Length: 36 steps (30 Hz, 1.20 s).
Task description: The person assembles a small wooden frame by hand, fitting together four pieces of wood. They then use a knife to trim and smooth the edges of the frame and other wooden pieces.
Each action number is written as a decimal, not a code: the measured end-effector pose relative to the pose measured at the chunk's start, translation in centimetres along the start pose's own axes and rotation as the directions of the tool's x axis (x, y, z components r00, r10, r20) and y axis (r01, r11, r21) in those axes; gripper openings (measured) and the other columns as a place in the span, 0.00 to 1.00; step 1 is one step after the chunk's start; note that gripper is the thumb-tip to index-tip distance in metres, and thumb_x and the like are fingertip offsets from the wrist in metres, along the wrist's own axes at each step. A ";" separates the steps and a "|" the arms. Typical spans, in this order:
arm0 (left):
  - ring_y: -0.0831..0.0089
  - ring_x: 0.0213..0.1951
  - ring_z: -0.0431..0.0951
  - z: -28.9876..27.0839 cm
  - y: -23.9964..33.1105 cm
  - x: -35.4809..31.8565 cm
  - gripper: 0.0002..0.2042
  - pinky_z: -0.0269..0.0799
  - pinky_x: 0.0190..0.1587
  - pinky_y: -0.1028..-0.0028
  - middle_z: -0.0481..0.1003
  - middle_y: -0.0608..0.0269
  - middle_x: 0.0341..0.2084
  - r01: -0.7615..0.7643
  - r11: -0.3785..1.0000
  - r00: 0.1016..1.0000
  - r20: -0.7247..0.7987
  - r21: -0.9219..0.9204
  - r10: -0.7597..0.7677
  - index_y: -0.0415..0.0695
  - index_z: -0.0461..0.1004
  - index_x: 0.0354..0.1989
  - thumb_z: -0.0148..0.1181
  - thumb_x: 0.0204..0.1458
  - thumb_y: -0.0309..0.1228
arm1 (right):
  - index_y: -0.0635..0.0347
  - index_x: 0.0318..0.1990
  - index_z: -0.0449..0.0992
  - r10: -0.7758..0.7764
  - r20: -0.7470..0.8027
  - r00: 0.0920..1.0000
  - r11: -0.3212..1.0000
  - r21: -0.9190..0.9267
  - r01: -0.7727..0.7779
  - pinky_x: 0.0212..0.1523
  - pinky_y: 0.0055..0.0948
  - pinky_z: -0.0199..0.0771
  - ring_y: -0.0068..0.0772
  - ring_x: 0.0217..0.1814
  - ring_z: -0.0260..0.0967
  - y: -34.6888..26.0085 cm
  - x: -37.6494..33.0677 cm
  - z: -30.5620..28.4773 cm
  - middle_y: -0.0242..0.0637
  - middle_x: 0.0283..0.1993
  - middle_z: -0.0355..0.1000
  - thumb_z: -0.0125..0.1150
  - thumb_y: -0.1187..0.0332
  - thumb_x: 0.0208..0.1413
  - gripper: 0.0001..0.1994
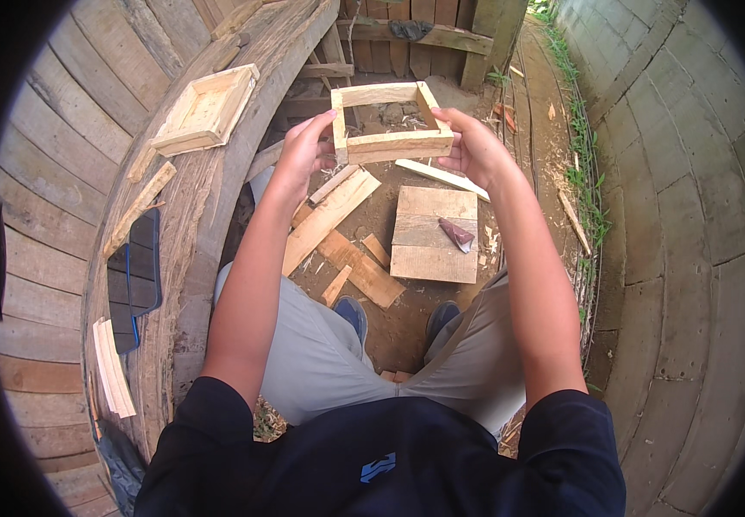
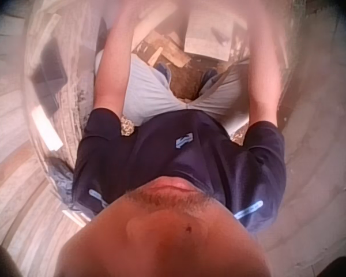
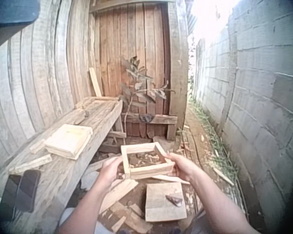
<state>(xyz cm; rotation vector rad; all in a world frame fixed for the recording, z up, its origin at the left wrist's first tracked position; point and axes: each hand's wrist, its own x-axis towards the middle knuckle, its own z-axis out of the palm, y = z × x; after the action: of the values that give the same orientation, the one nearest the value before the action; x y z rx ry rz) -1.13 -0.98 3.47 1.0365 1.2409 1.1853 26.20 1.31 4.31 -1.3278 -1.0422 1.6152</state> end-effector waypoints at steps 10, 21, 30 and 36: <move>0.78 0.31 0.77 0.2 -0.1 0.0 0.19 0.70 0.31 0.77 0.79 0.68 0.36 0.001 1.000 1.000 -0.005 0.001 -0.001 0.42 0.79 0.48 0.58 0.62 0.46 | 0.55 0.48 0.75 -0.004 -0.003 1.000 1.000 -0.010 0.004 0.35 0.20 0.77 0.19 0.32 0.74 -0.1 -0.3 0.0 0.28 0.34 0.77 0.65 0.49 0.59 0.21; 0.76 0.26 0.79 0.1 -0.7 0.2 0.18 0.71 0.26 0.75 0.80 0.64 0.30 -0.045 0.998 0.999 -0.003 -0.032 0.045 0.41 0.78 0.43 0.57 0.63 0.45 | 0.50 0.53 0.75 -0.004 0.017 1.000 1.000 -0.010 0.004 0.38 0.21 0.74 0.17 0.38 0.74 0.4 0.5 -0.2 0.28 0.40 0.80 0.65 0.47 0.60 0.22; 0.73 0.32 0.80 0.4 -0.3 0.0 0.22 0.78 0.32 0.70 0.78 0.59 0.37 -0.014 0.999 0.999 0.033 -0.032 0.015 0.37 0.73 0.52 0.57 0.64 0.47 | 0.48 0.58 0.74 -0.025 0.020 0.999 0.997 -0.066 0.026 0.32 0.16 0.71 0.14 0.37 0.76 -0.6 -0.9 0.4 0.30 0.45 0.84 0.59 0.49 0.63 0.22; 0.73 0.26 0.82 0.3 -0.4 -0.1 0.21 0.77 0.26 0.73 0.80 0.59 0.33 -0.024 0.996 0.999 0.031 -0.083 0.026 0.36 0.73 0.49 0.58 0.64 0.45 | 0.52 0.56 0.73 -0.045 0.030 0.999 0.996 -0.080 0.047 0.35 0.17 0.70 0.14 0.39 0.75 -0.7 -1.0 0.9 0.31 0.44 0.83 0.57 0.50 0.65 0.20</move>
<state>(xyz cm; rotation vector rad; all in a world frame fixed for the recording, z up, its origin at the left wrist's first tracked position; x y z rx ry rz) -0.80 -1.15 3.08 1.0085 1.1476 1.2248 25.50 0.52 5.40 -1.3271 -1.1576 1.5763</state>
